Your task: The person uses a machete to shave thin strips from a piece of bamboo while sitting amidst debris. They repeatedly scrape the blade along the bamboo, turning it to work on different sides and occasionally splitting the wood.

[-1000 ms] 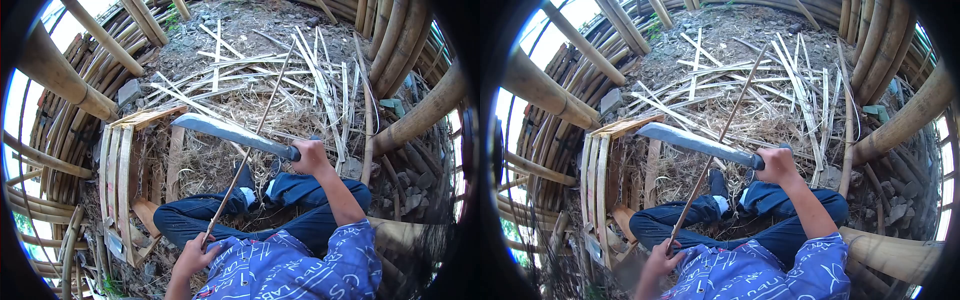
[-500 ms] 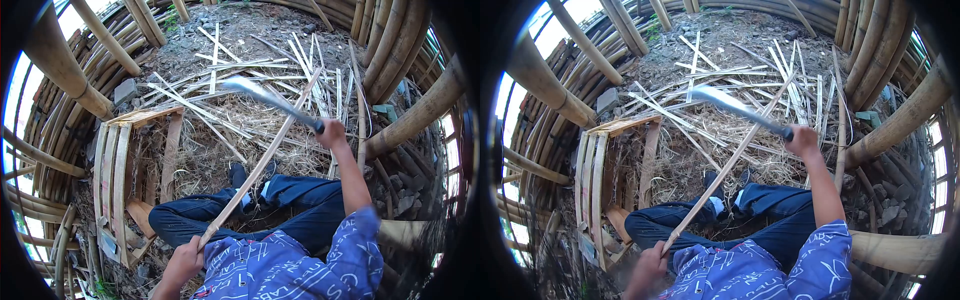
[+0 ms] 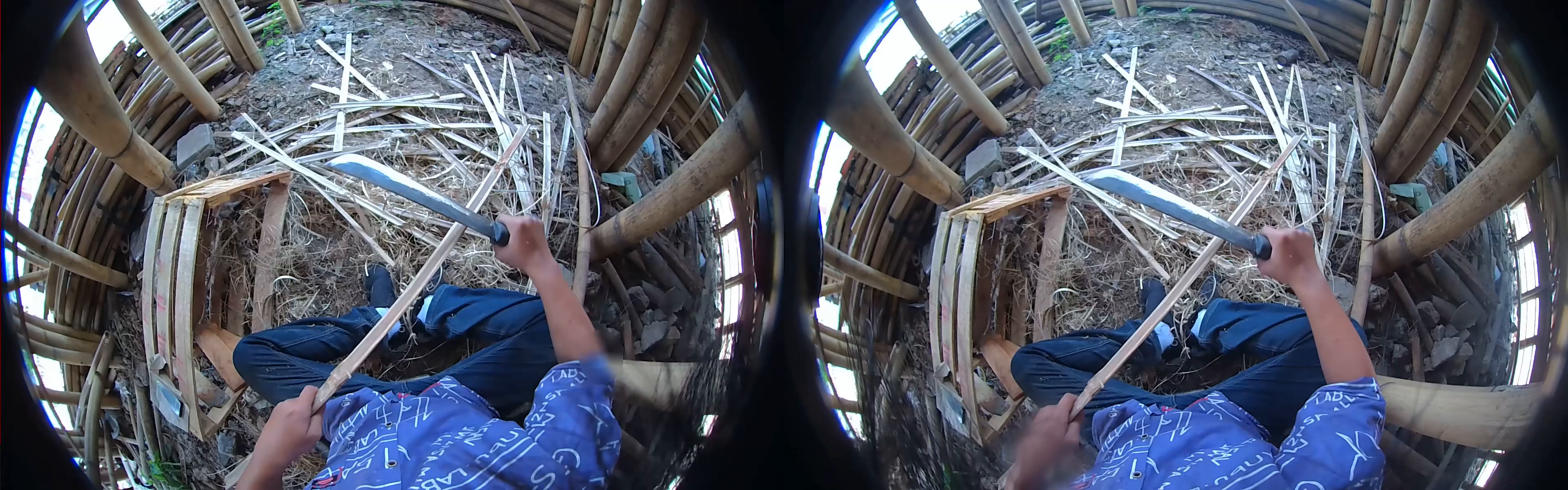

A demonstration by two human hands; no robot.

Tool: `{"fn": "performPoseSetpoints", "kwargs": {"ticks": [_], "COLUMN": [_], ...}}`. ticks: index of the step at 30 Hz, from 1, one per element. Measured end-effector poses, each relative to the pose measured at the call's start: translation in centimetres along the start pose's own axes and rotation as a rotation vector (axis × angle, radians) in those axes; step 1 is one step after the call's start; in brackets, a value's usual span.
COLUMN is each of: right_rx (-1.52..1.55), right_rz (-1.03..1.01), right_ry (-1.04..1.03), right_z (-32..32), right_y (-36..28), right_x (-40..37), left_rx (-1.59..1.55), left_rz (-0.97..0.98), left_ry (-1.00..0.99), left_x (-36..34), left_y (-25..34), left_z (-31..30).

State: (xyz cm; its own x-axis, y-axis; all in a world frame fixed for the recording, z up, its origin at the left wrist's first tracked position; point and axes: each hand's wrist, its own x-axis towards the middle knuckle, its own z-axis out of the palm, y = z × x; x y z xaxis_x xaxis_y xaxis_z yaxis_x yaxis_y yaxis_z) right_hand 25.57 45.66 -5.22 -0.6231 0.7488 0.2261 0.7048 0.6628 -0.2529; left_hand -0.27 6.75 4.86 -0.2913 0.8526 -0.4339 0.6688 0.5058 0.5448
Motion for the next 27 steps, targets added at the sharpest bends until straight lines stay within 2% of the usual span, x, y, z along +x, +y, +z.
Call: {"fn": "performPoseSetpoints", "kwargs": {"ticks": [1, 3, 5, 6, 7, 9, 13, 16, 17, 18, 19, 21, 23, 25, 27], "right_rx": [-0.064, -0.151, -0.16, -0.161, -0.164, -0.175, -0.112, -0.11, -0.13, -0.167, -0.144, -0.131, -0.192, -0.188, -0.213], "right_rz": [-0.035, 0.127, 0.346, 0.367, 0.38, 0.362, 0.31, 0.21, 0.171, 0.163, 0.329, 0.533, 0.53, 0.514, 0.506], "right_ry": [-0.01, -0.01, 0.071, 0.069, 0.069, 0.066, 0.047, 0.03, 0.016, 0.096, 0.084, 0.017, -0.029, -0.06, -0.033], "right_z": [-0.1, 1.1, -0.1, 0.0, 0.0, 0.1, 0.6, 0.4, 0.2, 1.5, 0.8, -0.2, -0.1, -0.4, 0.0], "right_y": [0.3, 5.2, 7.1, 7.2, 7.4, 7.4, 6.1, 5.2, 5.1, 7.4, 8.0, 10.2, 11.2, 9.7, 8.8], "right_x": [0.3, 1.7, 2.5, 2.5, 2.7, 3.0, 0.4, -0.8, -1.2, -1.4, -1.0, -0.5, -0.1, -0.2, -0.5], "left_rx": [0.041, 0.055, 0.062, 0.082, 0.098, 0.065, 0.108, 0.064, 0.123, 0.186, 0.192, 0.382, 0.556, 0.744, 0.655], "left_rz": [0.004, 0.012, 0.025, -0.016, -0.057, 0.006, -0.081, 0.031, -0.067, -0.164, -0.157, 0.047, 0.233, 0.431, 0.397], "left_ry": [0.019, -0.032, -0.071, -0.109, -0.143, -0.135, -0.139, -0.111, -0.169, -0.234, -0.251, -0.161, -0.046, 0.067, 0.012], "left_x": [-0.5, -2.1, -2.7, -2.7, -2.6, -2.4, -2.7, -2.8, -2.9, -3.1, -3.5, -4.7, -6.2, -6.5, -6.0], "left_y": [0.1, -0.2, 0.1, 0.6, 0.9, -1.0, -2.2, -3.7, -3.8, -4.1, -4.5, -5.6, -6.8, -7.6, -8.5], "left_z": [-0.4, -1.2, -1.9, -2.1, -2.0, -2.5, -2.6, -1.9, -2.2, -2.5, -2.8, -2.9, -2.3, -2.5, -2.7]}}
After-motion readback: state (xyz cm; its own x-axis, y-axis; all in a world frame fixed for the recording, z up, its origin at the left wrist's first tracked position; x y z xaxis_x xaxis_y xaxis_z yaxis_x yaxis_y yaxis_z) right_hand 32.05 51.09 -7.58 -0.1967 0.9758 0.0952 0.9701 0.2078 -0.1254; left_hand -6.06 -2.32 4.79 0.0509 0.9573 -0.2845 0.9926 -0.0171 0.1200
